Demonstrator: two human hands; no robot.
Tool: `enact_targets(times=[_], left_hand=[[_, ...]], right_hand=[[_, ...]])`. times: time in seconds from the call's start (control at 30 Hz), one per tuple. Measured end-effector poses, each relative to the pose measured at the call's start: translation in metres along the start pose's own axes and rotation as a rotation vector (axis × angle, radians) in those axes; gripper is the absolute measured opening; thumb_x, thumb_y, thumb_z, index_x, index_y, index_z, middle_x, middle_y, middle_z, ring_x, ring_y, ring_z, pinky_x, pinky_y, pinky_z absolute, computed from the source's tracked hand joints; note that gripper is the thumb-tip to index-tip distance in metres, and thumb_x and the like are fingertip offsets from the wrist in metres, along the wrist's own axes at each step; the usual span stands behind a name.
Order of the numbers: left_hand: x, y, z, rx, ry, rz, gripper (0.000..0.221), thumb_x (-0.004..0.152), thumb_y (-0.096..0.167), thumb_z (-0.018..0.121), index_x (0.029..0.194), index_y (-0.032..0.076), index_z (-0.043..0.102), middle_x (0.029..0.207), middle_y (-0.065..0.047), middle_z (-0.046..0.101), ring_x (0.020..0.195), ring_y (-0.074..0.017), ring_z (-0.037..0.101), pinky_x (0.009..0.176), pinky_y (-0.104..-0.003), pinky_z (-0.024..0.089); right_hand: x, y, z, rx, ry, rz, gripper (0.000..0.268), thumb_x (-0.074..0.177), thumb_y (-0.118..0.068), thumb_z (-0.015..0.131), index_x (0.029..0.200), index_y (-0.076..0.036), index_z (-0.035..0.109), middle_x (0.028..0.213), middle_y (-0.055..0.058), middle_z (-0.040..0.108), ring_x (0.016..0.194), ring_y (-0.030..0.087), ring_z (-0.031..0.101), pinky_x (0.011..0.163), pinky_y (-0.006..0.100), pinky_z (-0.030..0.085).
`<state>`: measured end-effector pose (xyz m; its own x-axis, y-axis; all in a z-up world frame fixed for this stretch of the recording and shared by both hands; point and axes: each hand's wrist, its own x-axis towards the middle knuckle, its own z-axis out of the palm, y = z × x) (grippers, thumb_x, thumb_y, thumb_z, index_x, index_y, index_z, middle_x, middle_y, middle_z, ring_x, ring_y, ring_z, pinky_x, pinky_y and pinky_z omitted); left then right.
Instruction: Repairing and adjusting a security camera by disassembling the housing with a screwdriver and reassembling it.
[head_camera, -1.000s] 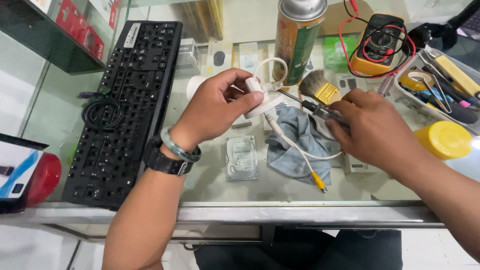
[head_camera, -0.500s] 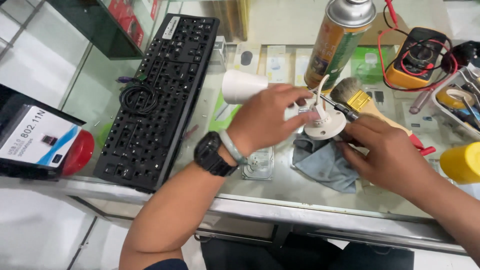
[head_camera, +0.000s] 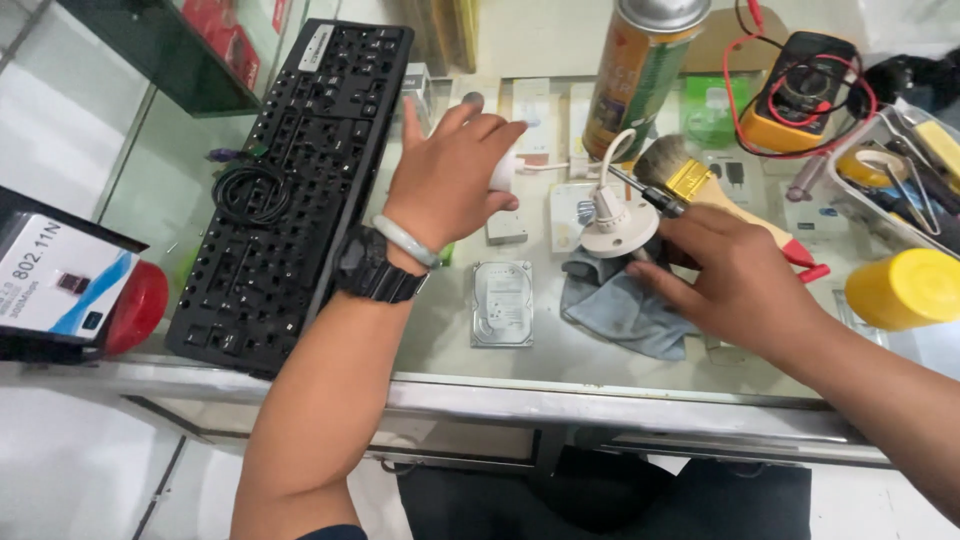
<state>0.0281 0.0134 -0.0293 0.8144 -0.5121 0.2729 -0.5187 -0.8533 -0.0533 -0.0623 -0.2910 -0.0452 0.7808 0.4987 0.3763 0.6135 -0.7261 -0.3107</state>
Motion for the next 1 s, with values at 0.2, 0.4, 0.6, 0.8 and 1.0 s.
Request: enact_targets(times=[0.2, 0.4, 0.6, 0.8, 1.0], left_hand=[[-0.004, 0.004, -0.003, -0.123, 0.197, 0.017, 0.078, 0.077, 0.032, 0.091, 0.141, 0.015, 0.050, 0.135, -0.005, 0.055, 0.133, -0.0305, 0.053, 0.109, -0.081, 0.021], [-0.004, 0.008, -0.031, -0.270, 0.447, 0.043, 0.060, 0.082, 0.024, 0.096, 0.121, 0.006, 0.054, 0.125, -0.012, 0.056, 0.117, -0.0316, 0.058, 0.102, -0.048, 0.046], [-0.001, 0.013, -0.027, -0.464, 0.544, 0.058, 0.060, 0.081, 0.021, 0.098, 0.113, 0.006, 0.049, 0.123, -0.015, 0.053, 0.117, -0.0335, 0.057, 0.102, -0.043, 0.049], [0.000, 0.011, -0.017, -0.499, 0.625, 0.100, 0.068, 0.085, 0.033, 0.094, 0.126, 0.003, 0.049, 0.126, -0.016, 0.053, 0.120, -0.0337, 0.056, 0.107, -0.043, 0.049], [-0.001, 0.013, -0.013, -0.443, 0.692, 0.151, 0.067, 0.091, 0.037, 0.089, 0.134, 0.004, 0.049, 0.130, -0.016, 0.054, 0.125, -0.0334, 0.056, 0.111, -0.044, 0.051]], right_hand=[[-0.007, 0.017, 0.015, 0.144, 0.148, 0.064, 0.019, 0.085, -0.017, 0.082, 0.098, -0.004, 0.077, 0.087, 0.011, 0.070, 0.078, 0.034, 0.071, 0.071, 0.040, 0.056], [-0.007, 0.015, -0.019, 0.054, 0.292, -0.005, 0.023, 0.084, -0.004, 0.079, 0.105, 0.000, 0.071, 0.103, 0.015, 0.062, 0.091, 0.030, 0.063, 0.078, 0.039, 0.049], [-0.007, 0.014, -0.022, 0.095, 0.236, 0.026, 0.025, 0.083, -0.009, 0.078, 0.106, -0.003, 0.069, 0.098, 0.013, 0.059, 0.089, 0.029, 0.060, 0.074, 0.039, 0.047], [-0.007, 0.016, -0.016, 0.100, 0.112, 0.059, 0.019, 0.084, -0.014, 0.076, 0.098, -0.007, 0.065, 0.095, 0.010, 0.057, 0.083, 0.028, 0.061, 0.071, 0.039, 0.048], [-0.005, 0.017, -0.012, 0.090, 0.029, 0.065, 0.022, 0.082, -0.012, 0.073, 0.102, -0.007, 0.066, 0.102, 0.012, 0.061, 0.091, 0.034, 0.064, 0.071, 0.044, 0.050]])
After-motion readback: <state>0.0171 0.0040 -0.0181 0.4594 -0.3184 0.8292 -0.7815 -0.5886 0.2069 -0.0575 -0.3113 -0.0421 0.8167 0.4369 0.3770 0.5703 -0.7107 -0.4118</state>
